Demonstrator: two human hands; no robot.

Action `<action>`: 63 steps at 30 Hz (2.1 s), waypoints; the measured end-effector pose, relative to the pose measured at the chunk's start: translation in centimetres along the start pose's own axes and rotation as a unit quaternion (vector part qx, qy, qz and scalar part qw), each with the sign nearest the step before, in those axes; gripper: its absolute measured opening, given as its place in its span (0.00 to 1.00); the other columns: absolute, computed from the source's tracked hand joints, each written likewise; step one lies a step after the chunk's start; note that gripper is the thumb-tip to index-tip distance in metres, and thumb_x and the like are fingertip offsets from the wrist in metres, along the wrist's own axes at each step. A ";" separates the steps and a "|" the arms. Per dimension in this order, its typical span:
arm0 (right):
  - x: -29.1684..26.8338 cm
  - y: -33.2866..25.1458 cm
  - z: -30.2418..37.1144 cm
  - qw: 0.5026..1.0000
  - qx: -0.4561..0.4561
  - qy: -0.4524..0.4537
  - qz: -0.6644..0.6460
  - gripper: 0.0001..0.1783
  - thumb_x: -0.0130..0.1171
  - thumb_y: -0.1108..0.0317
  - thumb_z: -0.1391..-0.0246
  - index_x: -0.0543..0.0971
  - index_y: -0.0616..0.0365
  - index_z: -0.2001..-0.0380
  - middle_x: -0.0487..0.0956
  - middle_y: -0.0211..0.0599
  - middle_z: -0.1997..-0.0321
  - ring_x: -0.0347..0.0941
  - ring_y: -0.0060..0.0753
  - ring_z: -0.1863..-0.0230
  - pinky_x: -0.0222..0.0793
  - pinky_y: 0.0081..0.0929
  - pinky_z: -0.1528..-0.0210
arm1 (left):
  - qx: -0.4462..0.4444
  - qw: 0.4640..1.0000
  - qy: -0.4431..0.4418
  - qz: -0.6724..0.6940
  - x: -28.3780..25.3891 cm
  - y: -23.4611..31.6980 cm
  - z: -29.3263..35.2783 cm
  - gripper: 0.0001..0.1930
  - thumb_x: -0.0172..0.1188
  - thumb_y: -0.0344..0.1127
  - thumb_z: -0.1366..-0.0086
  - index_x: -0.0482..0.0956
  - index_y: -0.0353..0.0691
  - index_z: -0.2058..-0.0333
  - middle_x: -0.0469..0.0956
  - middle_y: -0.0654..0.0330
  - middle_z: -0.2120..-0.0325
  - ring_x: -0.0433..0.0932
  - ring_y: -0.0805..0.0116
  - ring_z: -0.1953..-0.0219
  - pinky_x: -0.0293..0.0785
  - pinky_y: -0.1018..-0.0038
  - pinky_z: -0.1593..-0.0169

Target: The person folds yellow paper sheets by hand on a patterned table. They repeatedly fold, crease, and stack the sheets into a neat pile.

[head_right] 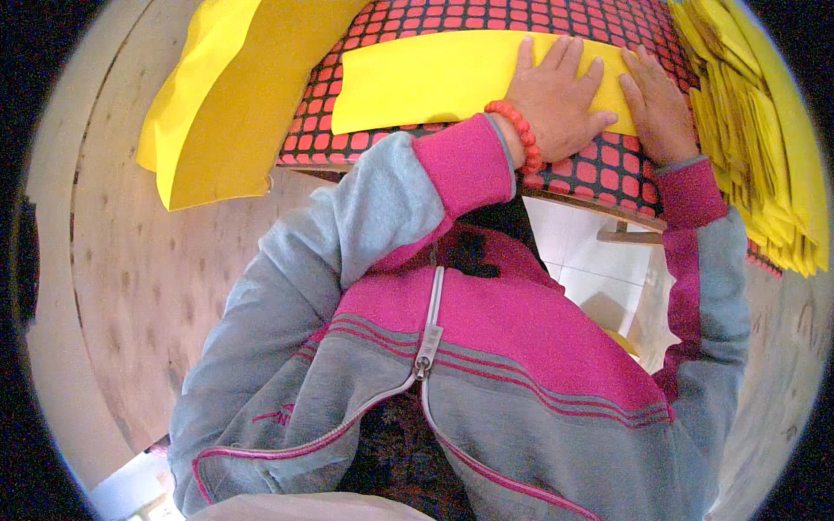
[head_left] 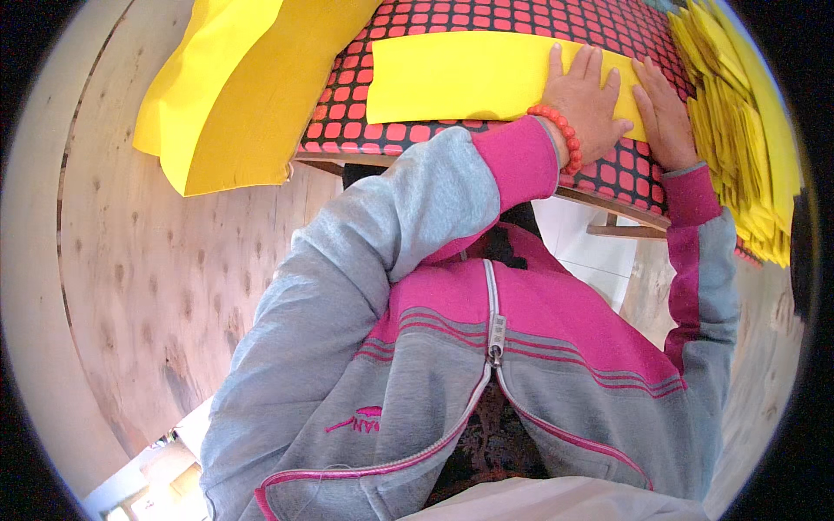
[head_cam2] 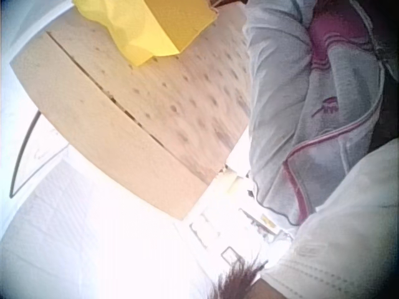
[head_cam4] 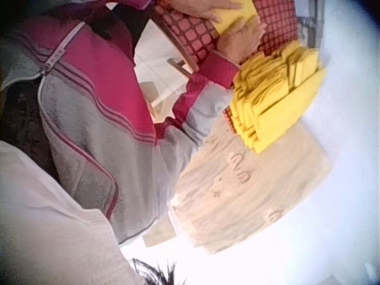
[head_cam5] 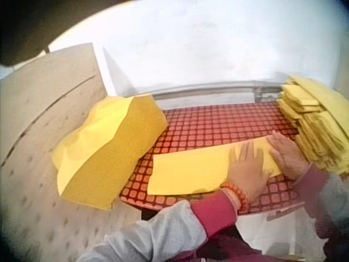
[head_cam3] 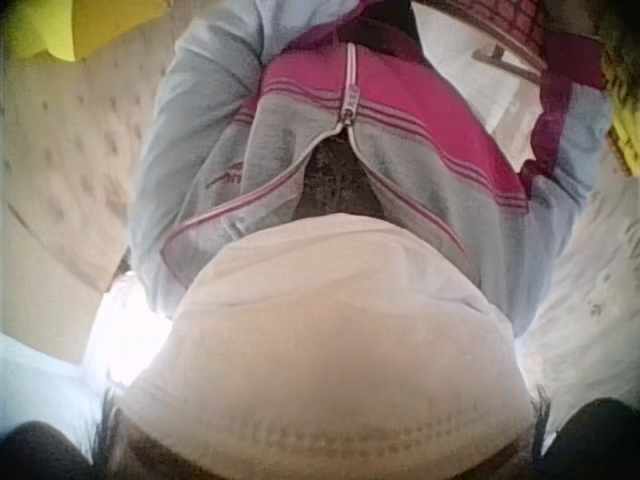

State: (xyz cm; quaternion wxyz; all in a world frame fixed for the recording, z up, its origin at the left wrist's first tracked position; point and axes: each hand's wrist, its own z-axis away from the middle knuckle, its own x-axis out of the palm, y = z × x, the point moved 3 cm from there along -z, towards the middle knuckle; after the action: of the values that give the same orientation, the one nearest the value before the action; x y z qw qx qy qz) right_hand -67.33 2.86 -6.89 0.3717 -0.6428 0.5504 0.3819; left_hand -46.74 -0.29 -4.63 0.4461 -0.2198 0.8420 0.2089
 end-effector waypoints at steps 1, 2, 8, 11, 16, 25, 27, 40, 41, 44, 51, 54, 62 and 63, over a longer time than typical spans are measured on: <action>0.1 0.0 0.0 1.000 0.006 0.004 -0.014 0.27 0.45 0.57 0.30 0.69 0.58 0.34 0.63 0.52 0.28 0.56 0.49 0.26 0.51 0.39 0.27 | -0.011 0.999 -0.034 -0.015 0.4 -0.3 0.0 0.37 0.51 0.63 0.35 0.69 0.41 0.37 0.63 0.43 0.35 0.57 0.49 0.29 0.49 0.37 0.34; 0.1 0.1 0.1 1.000 0.001 0.006 -0.017 0.27 0.44 0.57 0.30 0.68 0.58 0.34 0.63 0.53 0.28 0.56 0.49 0.26 0.51 0.39 0.27 | -0.017 1.000 -0.009 -0.013 0.2 -0.9 0.2 0.37 0.51 0.63 0.34 0.68 0.41 0.36 0.62 0.43 0.34 0.56 0.50 0.29 0.49 0.36 0.34; -0.2 0.0 0.3 1.000 -0.001 0.006 -0.022 0.27 0.44 0.57 0.30 0.68 0.56 0.33 0.62 0.51 0.27 0.57 0.48 0.26 0.51 0.39 0.27 | -0.053 0.995 -0.035 -0.078 -3.0 -8.2 4.5 0.37 0.46 0.63 0.31 0.63 0.43 0.33 0.58 0.45 0.31 0.55 0.51 0.28 0.50 0.37 0.34; -0.2 0.0 0.2 1.000 0.003 0.013 -0.011 0.27 0.44 0.57 0.30 0.68 0.56 0.33 0.63 0.51 0.28 0.57 0.47 0.26 0.51 0.38 0.27 | -0.082 0.986 -0.086 -0.118 -5.9 -12.7 6.8 0.35 0.43 0.61 0.29 0.62 0.43 0.32 0.58 0.46 0.31 0.55 0.51 0.28 0.49 0.38 0.32; -0.3 -0.1 0.2 1.000 -0.008 0.019 -0.019 0.27 0.47 0.56 0.32 0.70 0.58 0.36 0.66 0.50 0.30 0.60 0.47 0.28 0.54 0.40 0.28 | -0.138 0.973 -0.126 -0.137 -8.9 -16.1 9.3 0.34 0.42 0.58 0.28 0.58 0.44 0.30 0.54 0.46 0.29 0.52 0.48 0.27 0.45 0.37 0.31; -1.5 -14.5 -5.6 0.985 -0.112 0.118 -0.064 0.24 0.57 0.58 0.41 0.76 0.60 0.45 0.75 0.51 0.41 0.68 0.50 0.37 0.63 0.45 0.36 | -0.125 0.976 -0.101 -0.149 -9.0 -15.7 9.3 0.32 0.44 0.56 0.28 0.63 0.42 0.33 0.58 0.43 0.31 0.55 0.47 0.28 0.46 0.37 0.31; 0.5 -19.9 -7.2 0.985 -0.113 0.046 -0.124 0.25 0.51 0.58 0.35 0.72 0.60 0.40 0.67 0.55 0.32 0.62 0.54 0.31 0.54 0.47 0.30 | -0.120 0.977 -0.095 -0.148 -9.1 -15.8 9.5 0.32 0.44 0.56 0.28 0.63 0.42 0.33 0.58 0.44 0.32 0.55 0.46 0.29 0.48 0.37 0.32; 0.0 -5.6 -3.1 0.996 -0.073 0.025 0.037 0.25 0.46 0.55 0.33 0.74 0.55 0.39 0.70 0.48 0.33 0.64 0.51 0.31 0.57 0.47 0.30 | -0.110 0.979 -0.096 -0.140 -9.2 -16.0 10.1 0.31 0.46 0.54 0.27 0.63 0.41 0.33 0.56 0.44 0.31 0.54 0.46 0.28 0.48 0.38 0.32; 0.6 -3.3 -2.8 0.997 0.034 -0.028 0.056 0.26 0.44 0.53 0.31 0.71 0.54 0.36 0.68 0.48 0.31 0.61 0.51 0.29 0.55 0.46 0.29 | -0.112 0.979 -0.099 -0.137 -9.2 -16.1 10.1 0.31 0.46 0.53 0.27 0.63 0.41 0.33 0.56 0.44 0.31 0.54 0.46 0.28 0.48 0.38 0.32; -0.1 0.7 -0.8 0.998 0.055 0.006 -0.004 0.27 0.43 0.52 0.30 0.68 0.55 0.35 0.66 0.50 0.29 0.60 0.51 0.28 0.54 0.45 0.28 | -0.108 0.981 -0.090 -0.135 -9.4 -16.1 10.2 0.31 0.46 0.53 0.27 0.63 0.41 0.33 0.57 0.44 0.31 0.54 0.46 0.29 0.49 0.38 0.32; -1.2 1.7 -0.9 0.998 0.054 0.005 0.037 0.26 0.44 0.53 0.30 0.70 0.56 0.37 0.67 0.49 0.31 0.61 0.50 0.30 0.59 0.42 0.31 | -0.107 0.980 -0.088 -0.142 -9.2 -16.1 10.1 0.29 0.46 0.51 0.27 0.64 0.42 0.34 0.58 0.44 0.32 0.56 0.46 0.29 0.49 0.38 0.32; -2.7 -1.7 -3.3 0.993 0.018 -0.018 0.111 0.24 0.46 0.55 0.32 0.73 0.56 0.40 0.71 0.49 0.34 0.65 0.49 0.32 0.64 0.42 0.34 | -0.105 0.980 -0.081 -0.148 -9.3 -16.0 10.1 0.29 0.46 0.51 0.27 0.65 0.42 0.34 0.58 0.43 0.32 0.55 0.46 0.29 0.49 0.38 0.32; 2.9 -20.8 -8.1 0.985 -0.098 0.114 -0.088 0.20 0.51 0.60 0.37 0.77 0.59 0.48 0.77 0.49 0.44 0.71 0.49 0.41 0.63 0.49 0.37 | -0.016 0.986 0.025 -0.165 -8.4 -12.1 7.1 0.26 0.51 0.47 0.30 0.69 0.44 0.37 0.63 0.45 0.35 0.58 0.50 0.30 0.50 0.37 0.33; 3.1 -20.8 -8.1 0.987 -0.074 0.112 -0.093 0.22 0.50 0.59 0.37 0.76 0.59 0.46 0.75 0.50 0.41 0.70 0.50 0.38 0.62 0.48 0.36 | -0.024 0.985 0.007 -0.169 -8.0 -11.9 6.7 0.26 0.50 0.49 0.30 0.68 0.43 0.37 0.63 0.45 0.34 0.58 0.50 0.30 0.50 0.38 0.33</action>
State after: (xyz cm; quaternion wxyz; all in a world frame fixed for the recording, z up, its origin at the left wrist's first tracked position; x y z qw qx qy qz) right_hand -45.75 -3.24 -5.00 0.2933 -0.7557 0.4961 0.3111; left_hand -31.72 -4.85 -3.20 0.4641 -0.3711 0.7904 0.1490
